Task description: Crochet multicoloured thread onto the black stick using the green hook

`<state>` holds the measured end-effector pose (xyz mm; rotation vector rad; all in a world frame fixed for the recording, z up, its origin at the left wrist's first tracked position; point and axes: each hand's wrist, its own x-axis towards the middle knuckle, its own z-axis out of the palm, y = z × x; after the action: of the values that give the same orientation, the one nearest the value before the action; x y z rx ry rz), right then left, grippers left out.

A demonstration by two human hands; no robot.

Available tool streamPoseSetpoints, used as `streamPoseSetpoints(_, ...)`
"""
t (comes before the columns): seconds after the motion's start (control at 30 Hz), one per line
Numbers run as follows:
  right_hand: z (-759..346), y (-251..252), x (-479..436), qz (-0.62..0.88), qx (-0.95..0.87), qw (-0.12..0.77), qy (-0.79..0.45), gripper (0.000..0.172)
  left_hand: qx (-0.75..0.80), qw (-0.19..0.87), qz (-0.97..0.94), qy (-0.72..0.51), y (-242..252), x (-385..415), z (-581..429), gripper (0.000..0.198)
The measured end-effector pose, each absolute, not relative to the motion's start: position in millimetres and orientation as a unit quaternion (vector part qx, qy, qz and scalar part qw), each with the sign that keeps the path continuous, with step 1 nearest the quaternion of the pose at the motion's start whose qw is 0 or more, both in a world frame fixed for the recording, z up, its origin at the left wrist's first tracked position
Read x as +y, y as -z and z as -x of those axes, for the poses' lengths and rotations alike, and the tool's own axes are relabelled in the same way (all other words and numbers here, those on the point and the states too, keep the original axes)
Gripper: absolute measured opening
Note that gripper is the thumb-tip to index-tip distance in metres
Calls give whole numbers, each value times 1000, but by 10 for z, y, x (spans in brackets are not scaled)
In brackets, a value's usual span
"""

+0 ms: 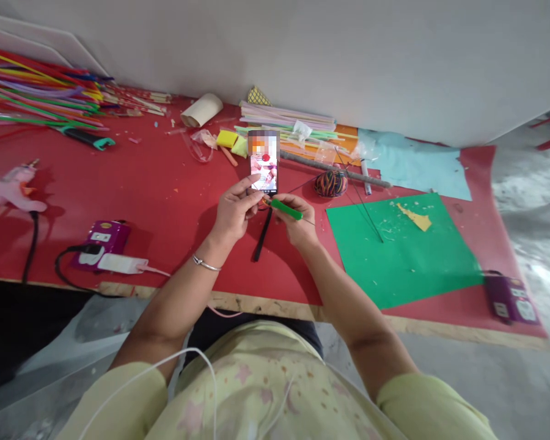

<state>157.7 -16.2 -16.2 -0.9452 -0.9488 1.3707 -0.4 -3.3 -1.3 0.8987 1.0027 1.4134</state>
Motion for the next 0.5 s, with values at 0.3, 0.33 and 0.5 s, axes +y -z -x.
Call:
streamPoseSetpoints(0.3,-1579,54,-214,393,-412,568,-595,36,417,529,-408,-617,-33,-45,-3,47)
streamPoseSetpoints(0.33,-1575,44,-217,387,-407,571,-598,35,417,525,-412,-617,-40,-48,-2,47)
streamPoseSetpoints(0.5,-1593,2,-203,357,-359,582,-636,37,429,528,-406,-610,-33,-53,-12,49)
